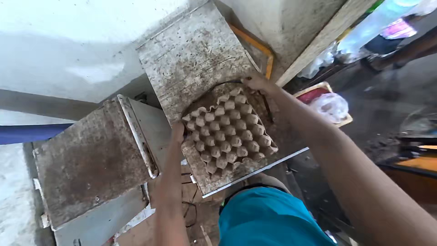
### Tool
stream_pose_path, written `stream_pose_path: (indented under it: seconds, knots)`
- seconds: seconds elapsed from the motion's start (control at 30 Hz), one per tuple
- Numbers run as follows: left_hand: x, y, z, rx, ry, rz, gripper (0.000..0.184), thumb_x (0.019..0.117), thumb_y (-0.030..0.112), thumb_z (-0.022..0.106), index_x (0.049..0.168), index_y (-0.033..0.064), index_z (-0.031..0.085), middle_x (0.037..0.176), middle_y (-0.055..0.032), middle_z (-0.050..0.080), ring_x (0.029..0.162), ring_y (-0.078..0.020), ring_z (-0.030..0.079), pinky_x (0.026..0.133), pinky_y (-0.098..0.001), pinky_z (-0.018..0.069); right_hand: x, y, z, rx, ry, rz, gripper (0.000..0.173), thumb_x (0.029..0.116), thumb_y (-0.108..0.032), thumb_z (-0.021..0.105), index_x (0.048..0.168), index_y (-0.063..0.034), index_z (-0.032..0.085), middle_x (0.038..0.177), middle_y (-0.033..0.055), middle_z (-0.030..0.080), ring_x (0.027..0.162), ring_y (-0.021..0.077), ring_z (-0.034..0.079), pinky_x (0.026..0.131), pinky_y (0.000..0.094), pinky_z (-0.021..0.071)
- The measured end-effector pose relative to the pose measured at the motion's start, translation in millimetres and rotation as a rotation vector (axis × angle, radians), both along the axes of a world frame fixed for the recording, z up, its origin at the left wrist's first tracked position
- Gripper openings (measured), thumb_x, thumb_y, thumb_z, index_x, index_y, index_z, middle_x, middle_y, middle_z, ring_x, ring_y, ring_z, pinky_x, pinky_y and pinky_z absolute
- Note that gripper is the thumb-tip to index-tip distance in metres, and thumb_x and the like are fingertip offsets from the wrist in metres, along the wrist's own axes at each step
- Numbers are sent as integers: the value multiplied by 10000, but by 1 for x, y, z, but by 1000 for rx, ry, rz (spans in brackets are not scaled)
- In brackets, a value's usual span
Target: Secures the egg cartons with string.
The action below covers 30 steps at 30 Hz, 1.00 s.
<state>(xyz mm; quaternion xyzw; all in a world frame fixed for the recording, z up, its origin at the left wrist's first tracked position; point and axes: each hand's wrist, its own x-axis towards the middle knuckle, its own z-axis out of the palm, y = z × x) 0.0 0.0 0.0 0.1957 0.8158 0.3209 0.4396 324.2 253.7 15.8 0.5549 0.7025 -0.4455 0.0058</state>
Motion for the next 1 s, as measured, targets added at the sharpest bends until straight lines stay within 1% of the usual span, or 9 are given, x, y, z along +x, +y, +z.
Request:
stream_pose_path:
  seconds: [0.1, 0.2, 0.37, 0.5, 0.6, 0.67, 0.77, 0.87, 1.0]
  knots:
    - [16, -17, 5, 38, -63, 75, 458, 1087, 420, 406, 1328, 67, 573, 1109, -163, 642, 892, -264, 620, 750, -489, 543, -4, -29, -12, -80, -47, -32, 439, 1077, -321, 510, 1307, 35, 624, 1271, 312, 629, 1183, 464, 619, 1012, 659, 466]
    - [33, -38, 43, 74, -210, 69, 484, 1104, 432, 367, 1441, 113, 506, 1289, -116, 620, 1088, -226, 611, 921, -449, 529, -2, -48, -5, -101, -15, -167, 442, 1075, -290, 517, 1314, 72, 598, 1287, 341, 595, 1178, 477, 593, 1003, 652, 448]
    - [31, -34, 33, -15, -392, 396, 199, 1049, 235, 507, 1039, 58, 597, 775, -39, 574, 621, -125, 544, 563, -295, 495, 16, -73, -8, -169, 87, -496, 578, 981, -492, 646, 1286, -1, 646, 1268, 232, 646, 1170, 353, 626, 1009, 571, 496]
    - [23, -45, 35, -8, -502, 567, 156, 994, 82, 471, 1121, 18, 535, 858, -114, 584, 650, -184, 562, 572, -339, 516, 34, -83, -2, -359, 214, -694, 520, 948, -258, 727, 1377, -22, 551, 1192, 155, 643, 986, 217, 645, 860, 426, 558]
    - [17, -58, 16, 64, -618, 580, 196, 985, 82, 453, 1162, 31, 521, 955, -140, 612, 755, -221, 606, 646, -393, 541, 38, -94, 14, -393, 181, -773, 540, 891, -152, 762, 1371, -23, 550, 1165, 159, 654, 950, 224, 653, 834, 433, 565]
    - [12, -63, 14, 47, -660, 526, 207, 990, 109, 458, 1154, 18, 546, 976, -141, 669, 778, -210, 664, 666, -368, 570, 41, -97, 23, -383, 143, -709, 493, 887, -181, 769, 1316, -20, 586, 1085, 145, 680, 866, 207, 675, 783, 408, 589]
    - [6, -61, 30, -61, -564, 278, 295, 1077, 176, 382, 1222, 10, 578, 1010, -91, 681, 816, -139, 678, 748, -283, 569, 63, -84, 20, -252, 20, -291, 333, 1025, -252, 647, 1242, -1, 667, 1063, 149, 718, 839, 192, 697, 803, 394, 588]
    - [-14, -66, 37, -155, -240, 9, 369, 1121, 217, 356, 1327, -17, 555, 1079, -130, 744, 836, -171, 728, 770, -334, 592, 96, -63, 28, -132, -127, -51, 424, 1051, -390, 587, 1222, -21, 707, 1165, 257, 685, 1076, 411, 647, 967, 650, 470]
    - [-52, -89, 62, -208, 184, -112, 378, 1107, 197, 375, 1374, -9, 546, 1112, -213, 710, 918, -307, 721, 852, -511, 579, 118, -49, 51, 36, -165, -3, 479, 1073, -409, 534, 1161, 25, 714, 1132, 312, 676, 1089, 478, 635, 971, 715, 430]
